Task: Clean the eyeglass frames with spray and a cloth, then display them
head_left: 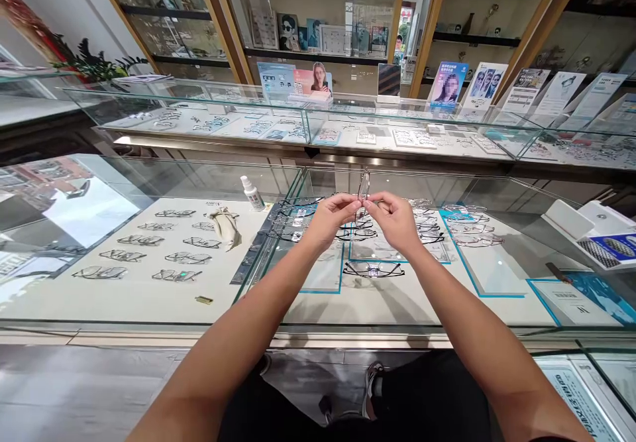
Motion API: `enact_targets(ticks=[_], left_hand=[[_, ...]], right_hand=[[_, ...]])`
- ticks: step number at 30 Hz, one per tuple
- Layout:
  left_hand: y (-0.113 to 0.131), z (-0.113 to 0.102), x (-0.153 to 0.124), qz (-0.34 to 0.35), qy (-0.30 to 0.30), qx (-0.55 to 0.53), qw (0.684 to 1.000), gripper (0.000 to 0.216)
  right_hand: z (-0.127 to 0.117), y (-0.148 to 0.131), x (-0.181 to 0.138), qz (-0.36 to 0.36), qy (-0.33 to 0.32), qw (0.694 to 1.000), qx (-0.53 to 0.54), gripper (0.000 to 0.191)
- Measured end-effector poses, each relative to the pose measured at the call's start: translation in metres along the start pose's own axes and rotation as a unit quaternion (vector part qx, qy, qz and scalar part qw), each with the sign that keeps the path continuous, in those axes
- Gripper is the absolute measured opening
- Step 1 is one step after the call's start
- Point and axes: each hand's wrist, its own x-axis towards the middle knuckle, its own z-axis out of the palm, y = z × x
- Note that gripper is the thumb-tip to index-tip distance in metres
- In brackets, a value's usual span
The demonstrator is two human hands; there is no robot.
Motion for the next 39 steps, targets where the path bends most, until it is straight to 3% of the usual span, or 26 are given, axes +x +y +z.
enact_targets(ticks=[21,24,29,33,39], left_hand=[[-0.003,-0.007,0.008,0.075,0.001,0.057,0.996,0.052],[-0.002,-0.01,0.009,0.091,0.013,0.07,0.993,0.052],[-0.005,-0.015,0.009,0.101,0.027,0.104,0.989,0.052],[-0.008,-0.016,0.01,0.097,0.029,0.107,0.989,0.055],[-0.011,-0.01,0.007,0.096,0.02,0.104,0.99,0.057]], right_hand=[[-0.005,0.008,0.0,-0.033,0.024,0.997,-0.061,0.037],[-0.009,0.008,0.001,-0.046,0.056,0.993,-0.098,0.032],[-0.016,0.005,0.001,-0.068,0.169,0.962,-0.205,0.031],[-0.016,0.006,0.002,-0.08,0.192,0.955,-0.211,0.028],[-0.01,0.018,0.002,-0.16,0.175,0.935,-0.264,0.057]])
